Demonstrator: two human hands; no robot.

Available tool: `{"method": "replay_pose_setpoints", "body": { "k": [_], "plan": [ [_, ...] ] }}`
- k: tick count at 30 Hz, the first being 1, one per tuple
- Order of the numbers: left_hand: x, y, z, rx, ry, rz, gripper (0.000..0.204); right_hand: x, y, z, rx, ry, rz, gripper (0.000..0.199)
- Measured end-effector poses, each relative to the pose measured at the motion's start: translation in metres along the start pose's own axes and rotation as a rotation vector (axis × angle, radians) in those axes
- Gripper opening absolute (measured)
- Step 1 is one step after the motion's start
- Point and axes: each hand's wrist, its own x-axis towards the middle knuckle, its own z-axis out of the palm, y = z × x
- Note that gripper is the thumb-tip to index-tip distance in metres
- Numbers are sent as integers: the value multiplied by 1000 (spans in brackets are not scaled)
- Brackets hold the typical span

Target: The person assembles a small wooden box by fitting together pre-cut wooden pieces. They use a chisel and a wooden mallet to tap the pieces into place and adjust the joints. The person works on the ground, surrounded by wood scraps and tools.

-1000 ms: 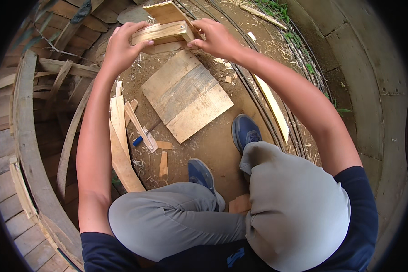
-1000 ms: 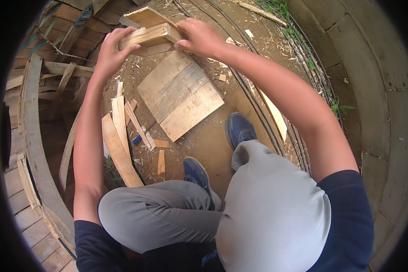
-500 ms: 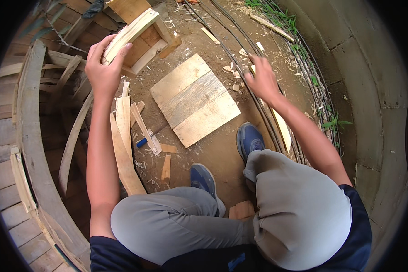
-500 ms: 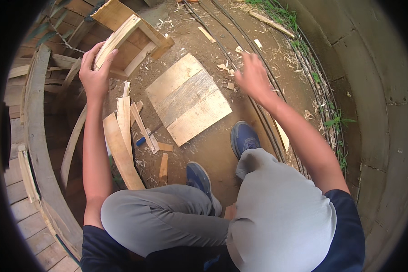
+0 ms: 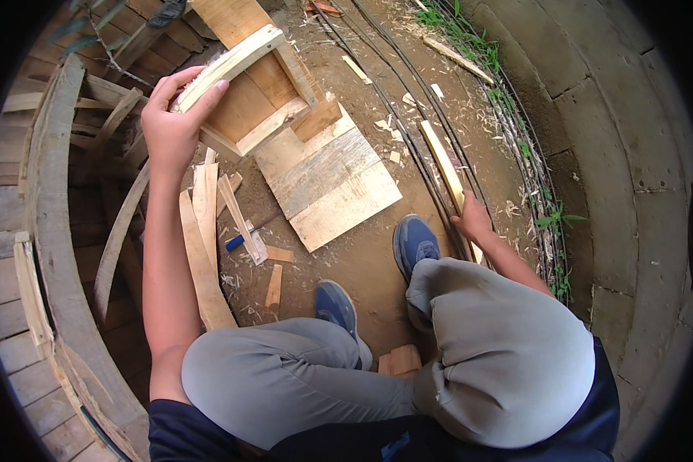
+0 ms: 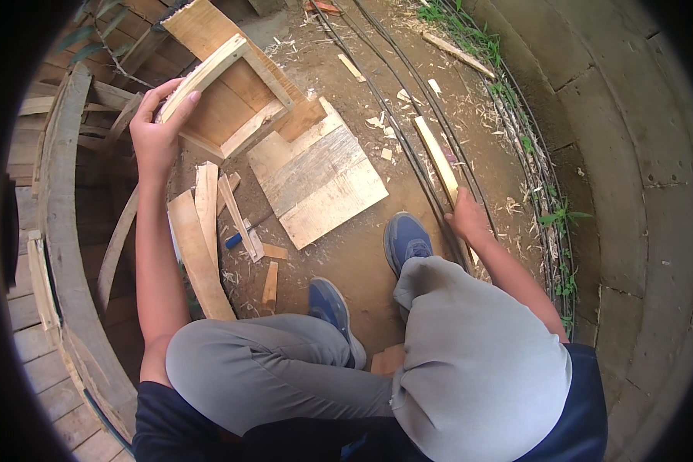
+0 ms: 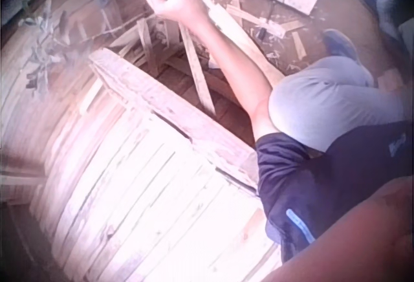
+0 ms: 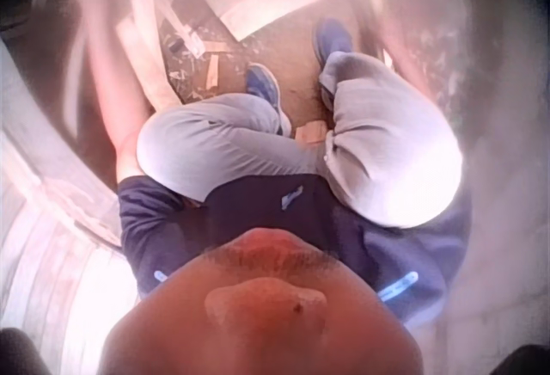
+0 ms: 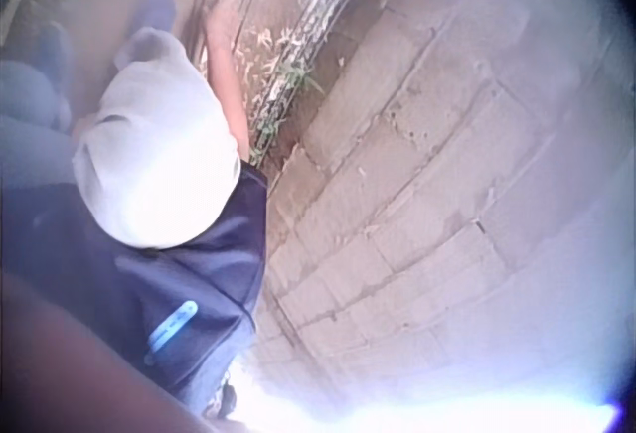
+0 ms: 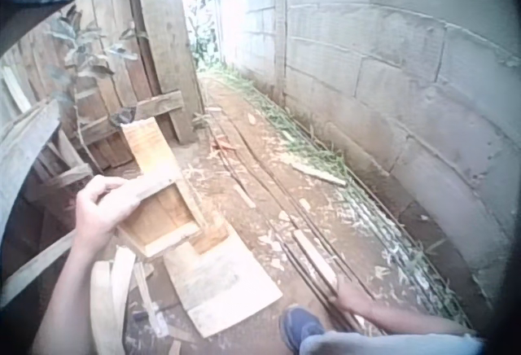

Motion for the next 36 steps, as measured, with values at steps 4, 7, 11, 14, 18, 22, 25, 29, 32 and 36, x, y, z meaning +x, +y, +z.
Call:
{"method": "replay_pose_setpoints", "body": {
  "k": [4,7,11,14,18,22,25,29,32,36],
  "plan": [
    [-10,3,8,99,-56,31,37,-6,-11,-3,-70,84,61,74],
    [-14,3,10,132,-82,28,35,-8,3,4,-14,123,30,68],
    [-14,-9,12,9,-90,-21,39,0,24,14,122,268,-28,52],
    [-15,-9,7,-64,-118,-155,41,7,39,18,92,284,-21,51],
    [-15,-14,2,-86,-152,-177,42,6,42,21,81,147,22,52],
    [-12,-10,3,-66,-155,-173,42,9,45,17,38,127,-8,50],
    [-15,-10,4,-55,-161,-188,42,6,38,8,-29,84,1,49],
    [-17,-14,-1,-66,-186,-190,43,-3,38,3,43,127,39,47],
    [-29,-25,-9,-104,-168,-199,43,-18,28,-18,57,150,0,49],
    [-39,-29,-10,-72,-106,-188,43,-33,25,-56,187,175,-135,51]
  ]
}}
